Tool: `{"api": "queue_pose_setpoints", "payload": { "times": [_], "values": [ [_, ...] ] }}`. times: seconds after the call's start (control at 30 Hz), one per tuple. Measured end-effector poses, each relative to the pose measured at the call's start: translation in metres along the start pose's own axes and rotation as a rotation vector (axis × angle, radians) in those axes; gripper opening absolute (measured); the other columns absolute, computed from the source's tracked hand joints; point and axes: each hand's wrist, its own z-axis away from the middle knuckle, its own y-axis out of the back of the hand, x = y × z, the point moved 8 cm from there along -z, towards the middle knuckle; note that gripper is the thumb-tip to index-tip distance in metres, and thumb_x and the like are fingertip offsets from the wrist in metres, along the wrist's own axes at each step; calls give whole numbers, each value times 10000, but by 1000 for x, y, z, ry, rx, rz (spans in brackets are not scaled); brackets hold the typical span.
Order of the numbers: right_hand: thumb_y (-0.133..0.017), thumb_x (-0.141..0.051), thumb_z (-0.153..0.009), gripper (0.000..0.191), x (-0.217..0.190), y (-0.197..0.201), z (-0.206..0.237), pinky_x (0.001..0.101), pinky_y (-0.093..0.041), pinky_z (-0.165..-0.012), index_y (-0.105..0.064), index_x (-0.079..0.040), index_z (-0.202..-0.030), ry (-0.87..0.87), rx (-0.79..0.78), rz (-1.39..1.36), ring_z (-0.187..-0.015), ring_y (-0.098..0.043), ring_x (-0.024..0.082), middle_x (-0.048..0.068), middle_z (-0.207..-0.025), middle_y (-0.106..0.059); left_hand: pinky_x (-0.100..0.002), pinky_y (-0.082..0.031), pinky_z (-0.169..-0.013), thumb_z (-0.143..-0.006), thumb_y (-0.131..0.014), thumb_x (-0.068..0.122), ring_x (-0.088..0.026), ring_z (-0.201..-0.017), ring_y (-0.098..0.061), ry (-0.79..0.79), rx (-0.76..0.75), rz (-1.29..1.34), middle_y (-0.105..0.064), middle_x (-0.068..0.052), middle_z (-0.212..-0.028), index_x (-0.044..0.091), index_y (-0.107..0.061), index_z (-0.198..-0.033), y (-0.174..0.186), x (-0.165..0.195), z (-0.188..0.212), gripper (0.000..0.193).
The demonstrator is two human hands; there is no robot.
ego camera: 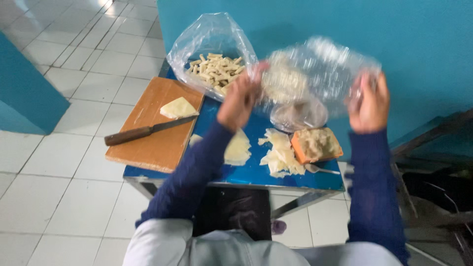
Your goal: The person sits at a table folding thin pastry sheets around a brown filling. They take a sheet, spoon filling from a plastic container onto it, fold and press the sheet closed, and place the finished piece into a plastic bag with other completed rolls. A knife rests on a cutting board beside the work area.
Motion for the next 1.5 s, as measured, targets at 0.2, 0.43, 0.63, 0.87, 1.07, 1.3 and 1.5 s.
{"api": "queue_pose_setpoints", "payload": {
  "times": [0.2,0.43,0.63,0.87,1.07,1.3,1.5],
  "values": [
    [-614,-249,-1168,174,53,-47,-138,296,-536,-605,-498,-128,-1216,-31,-102,108,-763,-636,124,30,-927,-620,-462,-517,-812,-875,-766,169,-333,-960,-571,-70,602,-692,-555,-146,-1070,46,-416,-1285,36,23,-131,554],
    [-699,-203,-964,399,134,-21,-130,465,-511,-589,-429,-117,-1245,-138,33,831,-698,-631,305,140,-819,-627,-848,-65,-1168,-935,-653,600,-423,-1592,-59,-392,-267,-2385,-242,15,-1702,471,-408,-1512,-37,-102,-149,640],
    [-661,-28,-816,632,141,-27,-111,498,-492,-977,-472,-131,-1411,442,-228,1422,-1159,-570,448,244,-1243,-582,-909,16,-1047,-832,-652,721,-517,-1538,63,351,-435,-2250,-63,-3,-1729,632,-265,-1512,38,-160,-139,788],
    [-515,-492,-948,849,222,-7,-128,486,-381,-1162,-221,-171,-1677,-601,-546,853,-1499,-325,375,144,-1668,-267,-822,-251,-1037,-748,-827,608,-570,-1531,-61,492,-351,-2222,83,-171,-1721,603,-70,-1556,62,-153,-144,1107],
    [-548,-884,-673,1367,229,-21,-125,478,-194,-1242,86,-153,-1639,-617,-679,1087,-1579,-103,356,144,-1728,-29,-692,-401,-1028,-935,-717,239,-512,-1326,-466,360,-206,-2419,-78,-297,-1714,597,-24,-1629,75,-158,-142,1043],
    [-781,-820,-632,1551,222,-23,-127,471,-164,-1243,153,-51,-1602,-433,-786,1390,-1555,-80,418,281,-1677,-50,-685,-168,-1127,-882,-613,361,-455,-1458,-335,96,-7,-2562,-223,-270,-1608,399,-28,-1576,66,-137,-135,908],
    [-683,-822,-624,1487,222,-29,-112,440,-259,-1246,118,-91,-1642,-582,-847,1432,-1547,-220,386,247,-1687,-138,-597,-158,-1258,-1048,-493,163,-406,-1475,-368,284,-115,-2571,-418,-238,-1534,243,-82,-1727,78,-145,-119,798]
  ]
}}
